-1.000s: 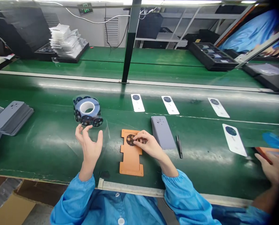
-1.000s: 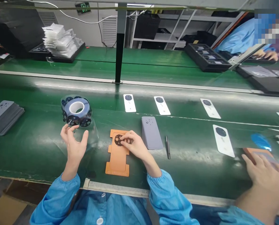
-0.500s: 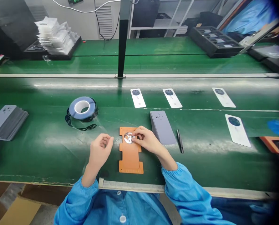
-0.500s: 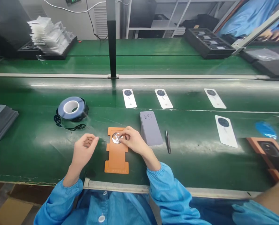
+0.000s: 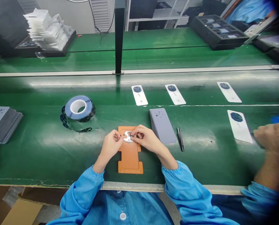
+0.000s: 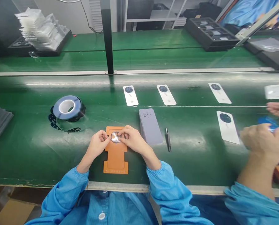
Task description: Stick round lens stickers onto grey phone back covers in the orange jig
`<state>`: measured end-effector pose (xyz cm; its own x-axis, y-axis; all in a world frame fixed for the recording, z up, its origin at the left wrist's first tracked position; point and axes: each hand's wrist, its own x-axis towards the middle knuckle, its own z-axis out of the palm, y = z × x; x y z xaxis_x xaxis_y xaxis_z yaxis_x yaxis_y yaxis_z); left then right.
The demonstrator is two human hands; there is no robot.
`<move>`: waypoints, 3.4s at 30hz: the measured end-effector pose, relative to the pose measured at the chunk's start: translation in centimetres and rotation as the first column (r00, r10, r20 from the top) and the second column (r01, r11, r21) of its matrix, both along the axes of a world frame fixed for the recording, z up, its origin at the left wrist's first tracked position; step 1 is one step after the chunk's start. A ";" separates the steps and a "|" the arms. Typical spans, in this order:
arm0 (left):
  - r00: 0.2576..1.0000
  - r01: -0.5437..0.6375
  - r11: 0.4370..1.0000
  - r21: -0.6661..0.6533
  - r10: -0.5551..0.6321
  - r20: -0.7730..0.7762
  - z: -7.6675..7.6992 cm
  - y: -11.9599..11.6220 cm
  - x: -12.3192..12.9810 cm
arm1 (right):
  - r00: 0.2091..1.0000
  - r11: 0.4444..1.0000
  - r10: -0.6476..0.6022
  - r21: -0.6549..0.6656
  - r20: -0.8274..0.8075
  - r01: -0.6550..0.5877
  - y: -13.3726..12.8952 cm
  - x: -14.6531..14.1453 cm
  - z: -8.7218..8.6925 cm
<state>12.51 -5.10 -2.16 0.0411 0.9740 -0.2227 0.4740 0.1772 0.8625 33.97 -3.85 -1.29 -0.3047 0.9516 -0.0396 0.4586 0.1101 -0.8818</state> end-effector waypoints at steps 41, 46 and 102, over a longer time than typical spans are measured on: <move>0.998 0.023 1.000 0.005 -0.023 0.058 0.2 -2.1 -1.4 | 0.849 0.968 -0.240 0.188 0.471 0.169 7.5 12.9 4.4; 0.995 0.016 0.999 0.027 -0.019 0.102 -0.3 -3.0 -1.8 | 0.851 0.927 -0.355 0.263 0.387 0.267 6.7 12.7 5.9; 0.946 0.324 0.939 0.113 -0.321 -0.051 0.3 -5.3 -2.6 | 0.999 0.994 -0.046 0.099 -0.001 0.046 -1.1 -1.3 2.3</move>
<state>9.93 -10.44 -1.82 0.3522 0.9291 -0.1130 0.5159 -0.0920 0.8517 32.67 -4.97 1.00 -0.2603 0.9639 0.0552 0.4664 0.1756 -0.8670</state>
